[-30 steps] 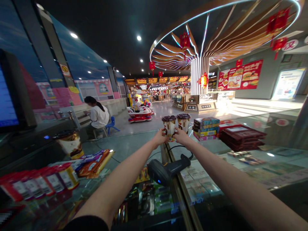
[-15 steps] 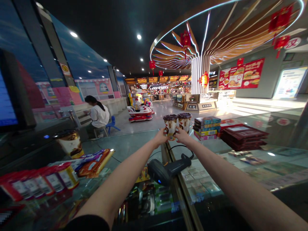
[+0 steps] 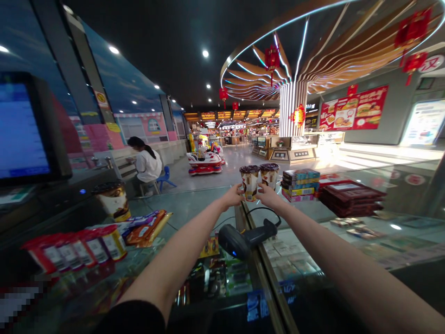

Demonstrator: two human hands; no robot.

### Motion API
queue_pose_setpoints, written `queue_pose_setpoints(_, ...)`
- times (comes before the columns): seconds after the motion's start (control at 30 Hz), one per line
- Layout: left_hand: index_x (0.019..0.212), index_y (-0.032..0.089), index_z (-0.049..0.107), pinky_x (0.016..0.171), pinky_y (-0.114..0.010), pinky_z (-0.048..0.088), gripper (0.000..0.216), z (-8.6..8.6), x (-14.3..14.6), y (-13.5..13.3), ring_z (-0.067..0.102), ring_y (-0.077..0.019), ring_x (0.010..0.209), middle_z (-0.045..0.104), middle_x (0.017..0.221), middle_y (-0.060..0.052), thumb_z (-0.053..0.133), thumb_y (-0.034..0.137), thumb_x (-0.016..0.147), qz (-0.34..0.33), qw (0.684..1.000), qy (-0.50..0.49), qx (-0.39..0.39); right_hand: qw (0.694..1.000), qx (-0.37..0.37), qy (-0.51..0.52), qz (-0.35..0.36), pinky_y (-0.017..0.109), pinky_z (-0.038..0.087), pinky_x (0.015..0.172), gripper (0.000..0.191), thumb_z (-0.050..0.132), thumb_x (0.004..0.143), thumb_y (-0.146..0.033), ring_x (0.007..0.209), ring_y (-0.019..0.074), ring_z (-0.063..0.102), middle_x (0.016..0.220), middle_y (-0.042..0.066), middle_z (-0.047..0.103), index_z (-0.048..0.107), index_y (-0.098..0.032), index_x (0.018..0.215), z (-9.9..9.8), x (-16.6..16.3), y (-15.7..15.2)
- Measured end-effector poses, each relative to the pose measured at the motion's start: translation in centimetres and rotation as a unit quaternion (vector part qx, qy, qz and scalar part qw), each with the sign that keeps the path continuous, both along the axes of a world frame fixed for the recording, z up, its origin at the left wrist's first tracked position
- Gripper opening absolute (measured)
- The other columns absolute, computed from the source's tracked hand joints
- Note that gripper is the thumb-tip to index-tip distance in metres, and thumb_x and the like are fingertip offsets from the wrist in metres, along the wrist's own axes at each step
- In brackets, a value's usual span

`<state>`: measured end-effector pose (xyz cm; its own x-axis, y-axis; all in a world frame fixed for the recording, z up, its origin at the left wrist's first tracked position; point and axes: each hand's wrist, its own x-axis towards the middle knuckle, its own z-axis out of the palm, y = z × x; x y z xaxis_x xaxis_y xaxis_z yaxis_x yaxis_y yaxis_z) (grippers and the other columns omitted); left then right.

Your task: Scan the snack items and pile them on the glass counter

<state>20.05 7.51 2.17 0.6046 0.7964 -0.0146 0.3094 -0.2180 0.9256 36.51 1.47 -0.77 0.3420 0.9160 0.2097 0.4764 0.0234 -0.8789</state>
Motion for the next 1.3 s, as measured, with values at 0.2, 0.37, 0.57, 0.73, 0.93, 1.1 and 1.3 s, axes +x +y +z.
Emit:
queue_pose_setpoints(0.2, 0.138, 0.019, 0.045, 0.071, -0.022, 0.046, 0.066, 0.3, -1.9, -1.2, 0.064, -0.0159, 0.101, 0.064, 0.131, -0.013, 0.059, 0.006, 0.075, -0.027, 0.998, 0.059, 0.002, 1.0, 0.003, -0.003, -0.018, 0.033, 0.053, 0.089, 0.062, 0.057, 0.076, -0.008, 0.115, 0.0234, 0.063, 0.128, 0.019, 0.064, 0.051, -0.011, 0.138, -0.2, 0.0, -0.8)
queue_pose_setpoints(0.37, 0.128, 0.014, 0.057, 0.076, -0.026, 0.05, 0.052, 0.2, -4.6, -1.9, 0.065, -0.0184, 0.104, 0.066, 0.127, -0.015, 0.054, 0.003, 0.078, 0.003, 0.995, 0.079, 0.06, 0.999, 0.0, -0.034, -0.014, 0.033, 0.052, 0.09, 0.056, 0.059, 0.076, -0.009, 0.113, 0.0223, 0.064, 0.123, 0.015, 0.067, 0.058, -0.014, 0.132, 0.2, 0.1, -2.4)
queue_pose_setpoints(0.57, 0.117, 0.009, 0.067, 0.093, -0.032, 0.052, 0.043, -0.9, -8.6, -2.7, 0.067, -0.0188, 0.106, 0.071, 0.116, -0.015, 0.05, -0.002, 0.079, 0.048, 0.973, 0.101, 0.203, 0.999, 0.01, -0.042, 0.01, 0.032, 0.054, 0.085, 0.049, 0.058, 0.079, -0.01, 0.101, 0.021, 0.068, 0.116, 0.015, 0.071, 0.061, -0.011, 0.128, 0.6, -0.8, -3.0)
queue_pose_setpoints(0.73, 0.112, 0.013, 0.071, 0.1, -0.032, 0.05, 0.04, -1.1, -12.4, -4.1, 0.068, -0.0173, 0.107, 0.073, 0.116, -0.01, 0.046, 0.0, 0.082, 0.078, 0.948, 0.128, 0.282, 0.998, 0.008, -0.041, 0.042, 0.031, 0.054, 0.086, 0.046, 0.055, 0.08, -0.006, 0.1, 0.0196, 0.069, 0.115, 0.014, 0.071, 0.063, -0.012, 0.125, 2.2, -3.4, -2.9)
queue_pose_setpoints(0.93, 0.113, 0.015, 0.071, 0.1, -0.033, 0.05, 0.037, -0.4, -16.5, -6.2, 0.067, -0.0184, 0.108, 0.073, 0.117, -0.007, 0.047, 0.007, 0.087, 0.121, 0.933, 0.128, 0.314, 0.992, 0.028, -0.058, 0.104, 0.034, 0.053, 0.092, 0.045, 0.057, 0.08, -0.007, 0.105, 0.02, 0.068, 0.118, 0.014, 0.071, 0.064, -0.013, 0.124, 4.0, -7.6, -2.9)
queue_pose_setpoints(1.1, 0.11, 0.016, 0.072, 0.1, -0.032, 0.05, 0.036, -0.5, -19.2, -7.2, 0.067, -0.0189, 0.105, 0.073, 0.114, -0.007, 0.047, 0.008, 0.086, 0.157, 0.929, 0.105, 0.319, 0.983, 0.071, -0.073, 0.155, 0.038, 0.052, 0.096, 0.045, 0.058, 0.078, -0.005, 0.105, 0.0207, 0.069, 0.114, 0.012, 0.073, 0.066, -0.016, 0.121, 4.3, -11.5, -2.3)
queue_pose_setpoints(1.3, 0.107, 0.018, 0.072, 0.098, -0.034, 0.05, 0.035, -0.5, -21.1, -8.6, 0.065, -0.0194, 0.102, 0.073, 0.107, -0.006, 0.047, 0.007, 0.086, 0.21, 0.911, 0.107, 0.338, 0.97, 0.09, -0.082, 0.212, 0.038, 0.05, 0.1, 0.045, 0.056, 0.08, -0.005, 0.11, 0.0199, 0.067, 0.117, 0.011, 0.072, 0.065, -0.018, 0.122, 4.1, -16.3, -2.6)
